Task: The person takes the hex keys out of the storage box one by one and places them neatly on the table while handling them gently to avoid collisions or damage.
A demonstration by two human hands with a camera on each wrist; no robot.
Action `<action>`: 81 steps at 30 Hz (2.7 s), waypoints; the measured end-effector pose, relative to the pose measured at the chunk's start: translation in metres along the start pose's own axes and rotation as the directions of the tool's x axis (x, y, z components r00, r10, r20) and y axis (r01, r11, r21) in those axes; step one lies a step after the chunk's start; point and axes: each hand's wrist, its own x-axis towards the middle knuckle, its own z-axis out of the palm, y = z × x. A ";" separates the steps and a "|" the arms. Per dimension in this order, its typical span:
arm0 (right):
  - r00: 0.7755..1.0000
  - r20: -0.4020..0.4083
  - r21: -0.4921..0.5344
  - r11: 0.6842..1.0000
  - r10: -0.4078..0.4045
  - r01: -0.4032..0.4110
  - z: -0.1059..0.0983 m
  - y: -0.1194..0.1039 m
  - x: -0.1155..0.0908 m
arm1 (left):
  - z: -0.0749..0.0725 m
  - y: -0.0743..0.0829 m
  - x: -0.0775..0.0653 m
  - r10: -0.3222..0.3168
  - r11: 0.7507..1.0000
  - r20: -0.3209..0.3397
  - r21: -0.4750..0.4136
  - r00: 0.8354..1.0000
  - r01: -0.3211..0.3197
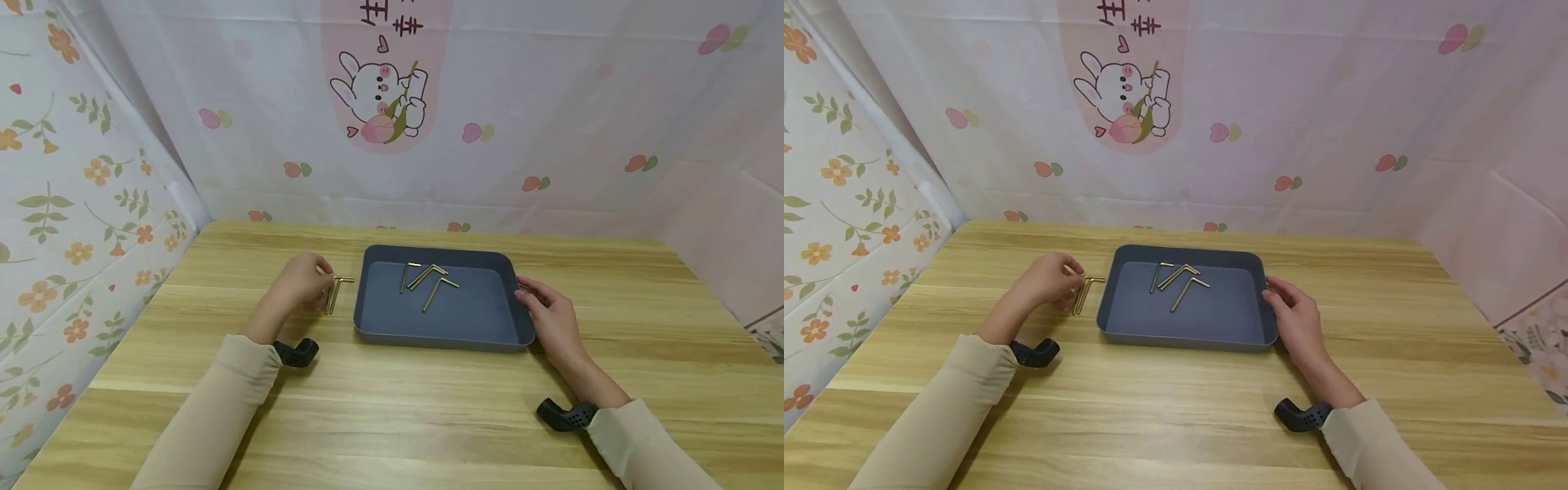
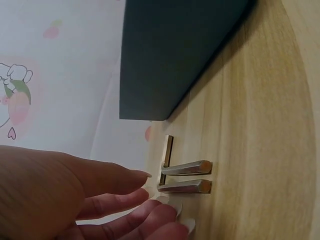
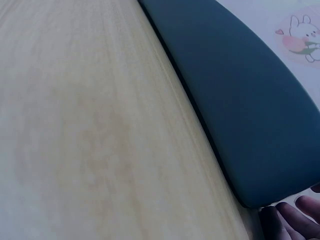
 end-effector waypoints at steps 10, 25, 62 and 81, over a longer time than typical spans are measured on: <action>1.000 0.000 0.002 1.000 0.000 0.000 -0.002 -0.001 -0.001 | -0.001 0.011 -0.005 0.021 0.999 -0.035 0.038 0.999 -0.020; 1.000 0.002 0.026 1.000 -0.011 0.011 0.003 -0.001 -0.001 | 0.015 0.064 -0.015 0.197 0.979 0.062 0.045 0.978 -0.200; 1.000 -0.015 0.017 1.000 -0.004 0.004 0.002 0.000 -0.004 | 0.058 0.119 0.045 0.049 0.977 0.489 -0.206 0.871 0.061; 1.000 -0.011 0.025 1.000 -0.002 0.002 0.003 -0.002 -0.003 | 0.091 0.131 0.043 -0.027 0.975 0.302 -0.201 0.953 0.092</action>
